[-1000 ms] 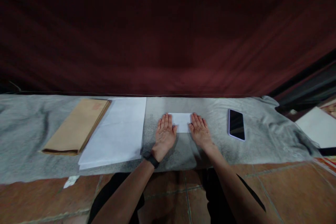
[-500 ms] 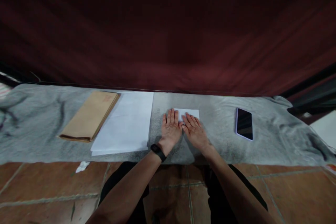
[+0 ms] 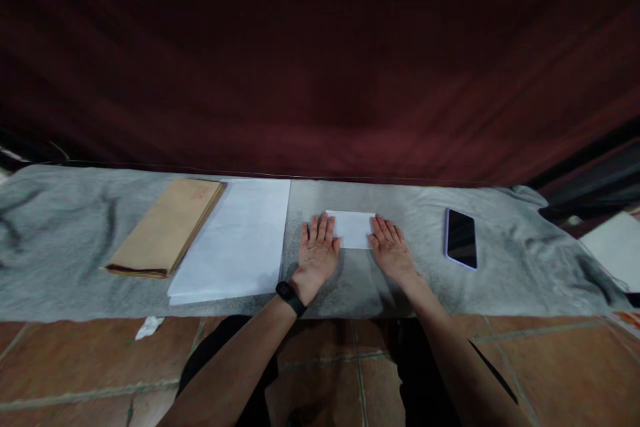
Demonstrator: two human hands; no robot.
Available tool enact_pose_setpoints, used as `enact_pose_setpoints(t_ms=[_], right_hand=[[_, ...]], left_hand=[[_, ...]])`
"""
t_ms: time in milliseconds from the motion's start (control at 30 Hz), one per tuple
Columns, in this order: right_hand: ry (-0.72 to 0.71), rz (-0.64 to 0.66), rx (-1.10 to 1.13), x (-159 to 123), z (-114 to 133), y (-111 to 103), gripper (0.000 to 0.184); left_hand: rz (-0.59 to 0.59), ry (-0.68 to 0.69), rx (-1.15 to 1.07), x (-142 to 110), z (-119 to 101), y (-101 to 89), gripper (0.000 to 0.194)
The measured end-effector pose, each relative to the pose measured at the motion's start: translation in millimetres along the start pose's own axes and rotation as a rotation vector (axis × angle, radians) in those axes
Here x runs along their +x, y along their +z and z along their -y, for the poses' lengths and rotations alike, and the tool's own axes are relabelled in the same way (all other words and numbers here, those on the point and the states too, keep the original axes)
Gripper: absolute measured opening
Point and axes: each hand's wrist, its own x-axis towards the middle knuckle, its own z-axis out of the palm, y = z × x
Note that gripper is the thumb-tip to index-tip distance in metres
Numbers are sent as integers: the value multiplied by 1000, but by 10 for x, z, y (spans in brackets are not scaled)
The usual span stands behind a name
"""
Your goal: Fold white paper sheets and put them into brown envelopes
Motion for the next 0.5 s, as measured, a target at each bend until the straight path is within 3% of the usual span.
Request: enact_pose_setpoints(t_ms=[133, 300, 500], right_hand=[[13, -3, 7, 10, 14, -10, 56], [18, 7, 7, 19, 47, -32, 55], [26, 26, 5, 19, 44, -81, 54]], left_hand=[[-63, 54, -12, -9, -49, -40, 60], [-110, 323, -83, 3, -271, 72, 54], [-51, 289, -102, 45, -331, 164, 53]])
